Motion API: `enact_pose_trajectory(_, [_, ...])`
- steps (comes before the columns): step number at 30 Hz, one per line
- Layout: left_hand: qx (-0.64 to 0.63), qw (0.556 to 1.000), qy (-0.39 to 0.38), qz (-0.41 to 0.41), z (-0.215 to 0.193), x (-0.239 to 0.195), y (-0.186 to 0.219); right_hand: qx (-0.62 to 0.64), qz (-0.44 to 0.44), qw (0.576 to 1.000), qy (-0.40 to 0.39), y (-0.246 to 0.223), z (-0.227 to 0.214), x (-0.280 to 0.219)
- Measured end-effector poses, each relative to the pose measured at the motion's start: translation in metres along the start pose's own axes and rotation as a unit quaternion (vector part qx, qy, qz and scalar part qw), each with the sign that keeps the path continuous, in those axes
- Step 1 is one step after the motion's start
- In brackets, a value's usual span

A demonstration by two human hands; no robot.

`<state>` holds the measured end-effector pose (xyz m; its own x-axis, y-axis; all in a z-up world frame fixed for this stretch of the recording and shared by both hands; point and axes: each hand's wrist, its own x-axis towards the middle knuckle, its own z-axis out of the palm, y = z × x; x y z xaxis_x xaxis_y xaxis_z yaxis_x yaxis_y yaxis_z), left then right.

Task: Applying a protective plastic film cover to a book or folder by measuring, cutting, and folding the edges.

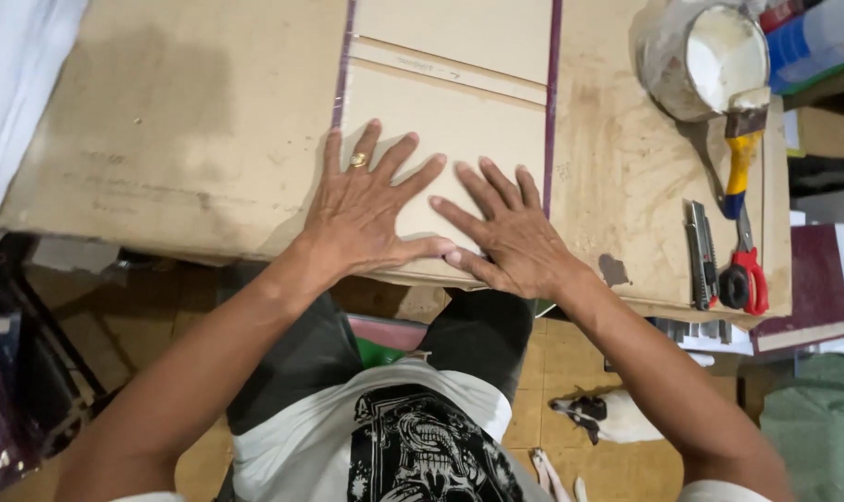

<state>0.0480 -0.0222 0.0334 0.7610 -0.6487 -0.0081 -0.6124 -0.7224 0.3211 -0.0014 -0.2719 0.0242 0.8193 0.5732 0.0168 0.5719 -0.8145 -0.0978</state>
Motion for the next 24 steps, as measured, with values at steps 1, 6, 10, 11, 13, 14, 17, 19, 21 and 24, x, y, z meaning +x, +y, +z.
enact_pose_trajectory(1, [0.001, 1.0, 0.002, 0.001, 0.0, 0.0, 0.0, -0.004, -0.013, 1.0, 0.006, 0.004, 0.002, -0.001])
enact_pose_trajectory(6, [0.007, 1.0, -0.004, -0.011, -0.004, 0.001, 0.004, 0.013, -0.012, 1.0, 0.014, 0.01, 0.006, 0.001])
enact_pose_trajectory(10, [0.003, 1.0, 0.01, 0.001, -0.006, 0.0, 0.006, 0.053, -0.002, 0.998, 0.035, 0.015, 0.009, -0.001])
enact_pose_trajectory(11, [-0.007, 1.0, 0.016, 0.002, -0.007, -0.001, 0.005, 0.056, -0.005, 0.998, 0.041, 0.016, 0.009, 0.0])
enact_pose_trajectory(13, [-0.002, 1.0, 0.005, -0.003, -0.01, -0.002, 0.006, 0.06, -0.007, 0.998, 0.024, 0.011, 0.006, 0.001])
enact_pose_trajectory(14, [0.004, 1.0, -0.007, -0.009, -0.011, -0.002, 0.006, 0.064, -0.008, 0.998, 0.008, 0.009, 0.004, 0.003])
enact_pose_trajectory(17, [-0.027, 0.999, -0.01, -0.022, -0.005, 0.001, 0.004, 0.009, -0.013, 1.0, 0.009, 0.007, 0.002, 0.002])
enact_pose_trajectory(19, [-0.016, 1.0, -0.015, -0.021, -0.011, -0.001, 0.009, 0.018, -0.007, 1.0, 0.009, 0.008, 0.004, 0.001])
enact_pose_trajectory(21, [-0.002, 1.0, -0.021, -0.019, -0.012, -0.003, 0.01, 0.026, 0.0, 1.0, 0.012, 0.01, 0.004, 0.002])
enact_pose_trajectory(24, [0.002, 1.0, -0.011, -0.008, -0.009, -0.001, 0.011, 0.065, 0.029, 0.997, 0.01, 0.016, 0.002, 0.0])
